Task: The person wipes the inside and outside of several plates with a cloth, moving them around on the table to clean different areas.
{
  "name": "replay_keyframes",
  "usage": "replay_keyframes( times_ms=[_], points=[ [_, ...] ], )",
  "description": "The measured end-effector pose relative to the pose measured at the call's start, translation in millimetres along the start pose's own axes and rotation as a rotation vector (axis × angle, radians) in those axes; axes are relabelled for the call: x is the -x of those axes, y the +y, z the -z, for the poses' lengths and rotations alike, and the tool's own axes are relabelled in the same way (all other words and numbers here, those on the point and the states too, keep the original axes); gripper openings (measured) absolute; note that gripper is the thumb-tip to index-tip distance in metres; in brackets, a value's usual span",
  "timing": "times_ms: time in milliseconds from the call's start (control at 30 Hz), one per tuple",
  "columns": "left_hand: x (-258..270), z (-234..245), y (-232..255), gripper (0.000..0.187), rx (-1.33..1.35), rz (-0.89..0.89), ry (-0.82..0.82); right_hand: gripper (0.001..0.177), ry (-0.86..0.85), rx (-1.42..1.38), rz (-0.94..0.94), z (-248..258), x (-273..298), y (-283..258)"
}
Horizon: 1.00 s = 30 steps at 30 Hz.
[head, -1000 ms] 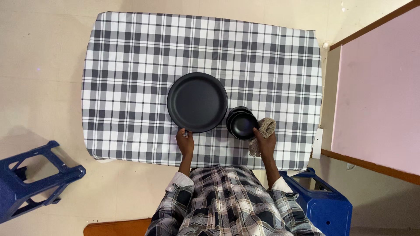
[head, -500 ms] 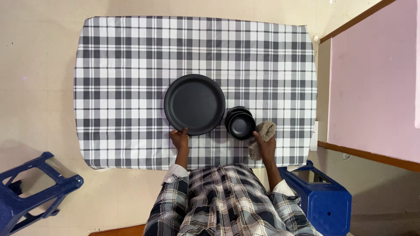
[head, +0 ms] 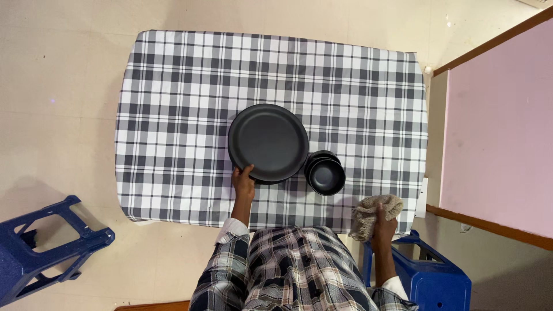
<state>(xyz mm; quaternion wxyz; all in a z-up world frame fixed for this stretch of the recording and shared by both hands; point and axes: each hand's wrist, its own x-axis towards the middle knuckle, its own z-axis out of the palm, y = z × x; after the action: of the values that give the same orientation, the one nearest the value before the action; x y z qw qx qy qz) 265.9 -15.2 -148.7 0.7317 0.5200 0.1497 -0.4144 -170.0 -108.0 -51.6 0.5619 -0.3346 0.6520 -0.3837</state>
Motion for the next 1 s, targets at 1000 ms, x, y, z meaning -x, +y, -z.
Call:
replay_keyframes(
  times_ms=[1000],
  points=[
    [186.3, 65.6, -0.1, 0.052, -0.225, 0.161, -0.426, 0.069, -0.478, 0.718, 1.218, -288.6, 96.7, -116.3]
  ],
)
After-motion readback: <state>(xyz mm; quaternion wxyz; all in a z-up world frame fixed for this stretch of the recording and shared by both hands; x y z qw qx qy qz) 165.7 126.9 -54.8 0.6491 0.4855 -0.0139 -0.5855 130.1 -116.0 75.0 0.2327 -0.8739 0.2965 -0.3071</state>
